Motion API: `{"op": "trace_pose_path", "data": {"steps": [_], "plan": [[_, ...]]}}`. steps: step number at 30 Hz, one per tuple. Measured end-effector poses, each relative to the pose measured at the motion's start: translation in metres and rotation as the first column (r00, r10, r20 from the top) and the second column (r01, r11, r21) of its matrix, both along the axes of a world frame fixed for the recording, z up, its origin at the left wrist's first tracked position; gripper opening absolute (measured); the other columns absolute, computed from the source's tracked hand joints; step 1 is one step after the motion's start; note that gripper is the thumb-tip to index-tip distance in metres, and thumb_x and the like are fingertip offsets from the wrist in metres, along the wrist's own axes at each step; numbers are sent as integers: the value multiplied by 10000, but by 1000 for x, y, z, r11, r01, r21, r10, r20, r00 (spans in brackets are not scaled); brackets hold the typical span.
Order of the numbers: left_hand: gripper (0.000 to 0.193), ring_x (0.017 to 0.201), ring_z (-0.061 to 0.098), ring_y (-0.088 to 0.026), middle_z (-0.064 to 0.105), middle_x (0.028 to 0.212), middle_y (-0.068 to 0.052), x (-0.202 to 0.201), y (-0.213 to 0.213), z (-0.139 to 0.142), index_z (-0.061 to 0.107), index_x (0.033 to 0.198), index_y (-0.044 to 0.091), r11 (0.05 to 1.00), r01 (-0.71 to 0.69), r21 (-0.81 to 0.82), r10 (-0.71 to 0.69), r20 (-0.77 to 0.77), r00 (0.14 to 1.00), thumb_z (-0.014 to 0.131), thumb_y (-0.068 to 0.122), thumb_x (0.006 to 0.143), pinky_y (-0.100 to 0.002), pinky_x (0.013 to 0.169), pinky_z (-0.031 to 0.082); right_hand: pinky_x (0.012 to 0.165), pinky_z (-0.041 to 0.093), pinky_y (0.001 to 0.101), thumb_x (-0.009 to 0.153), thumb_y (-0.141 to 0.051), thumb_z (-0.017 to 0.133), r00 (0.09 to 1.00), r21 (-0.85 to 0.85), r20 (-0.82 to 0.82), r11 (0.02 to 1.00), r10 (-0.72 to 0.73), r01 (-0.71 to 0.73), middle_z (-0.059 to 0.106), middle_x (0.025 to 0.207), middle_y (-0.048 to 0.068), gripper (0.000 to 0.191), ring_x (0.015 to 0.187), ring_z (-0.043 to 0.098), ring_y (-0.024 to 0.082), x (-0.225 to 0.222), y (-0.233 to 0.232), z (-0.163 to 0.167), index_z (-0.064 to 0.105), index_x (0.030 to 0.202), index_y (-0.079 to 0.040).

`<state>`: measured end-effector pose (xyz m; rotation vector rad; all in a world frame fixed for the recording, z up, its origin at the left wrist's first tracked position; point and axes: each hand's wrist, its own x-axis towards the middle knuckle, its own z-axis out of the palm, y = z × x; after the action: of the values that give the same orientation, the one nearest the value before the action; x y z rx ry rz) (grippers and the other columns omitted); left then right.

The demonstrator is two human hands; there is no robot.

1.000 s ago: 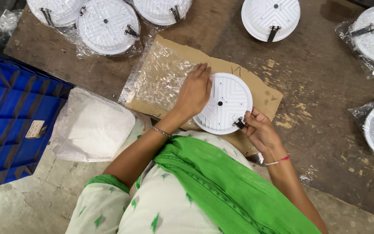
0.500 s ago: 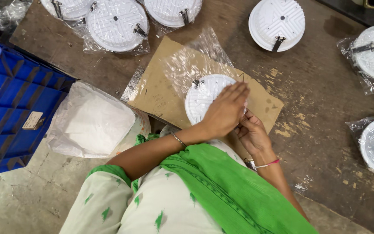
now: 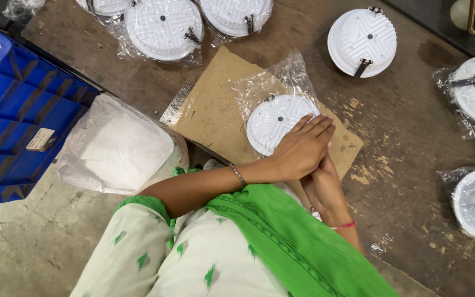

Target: The person repeatedly picks white circular light fixtures from a blue crate, wraps each one in a clear plastic bag, and places the wrapped units on a table. The process is repeated multiple times throughout the clip.

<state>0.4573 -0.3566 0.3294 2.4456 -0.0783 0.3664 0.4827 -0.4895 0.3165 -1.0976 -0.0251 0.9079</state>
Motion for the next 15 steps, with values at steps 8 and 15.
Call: {"op": "trace_pose_path", "data": {"steps": [8,15], "plan": [[478,1454,424,-329,516,1492,-207,4,-12,-21,561,1360,-50,997,53,56,-50,-43,998,495,248,992,-478,1251,232,1165,388,414,1064,-521,216,993,1,-79,996,-86,86,397,1581,130,672,1420,433,261,5,3,-43,234,1600,-115],[479,1489,422,-346,481,1550,-207,4,-17,-42,506,1440,-9,965,223,-137,-236,-91,968,495,245,1034,-463,1270,290,1166,387,464,1058,-529,240,987,228,-129,965,-99,127,381,1590,76,631,1442,422,283,19,-4,-118,243,1592,-194]]}}
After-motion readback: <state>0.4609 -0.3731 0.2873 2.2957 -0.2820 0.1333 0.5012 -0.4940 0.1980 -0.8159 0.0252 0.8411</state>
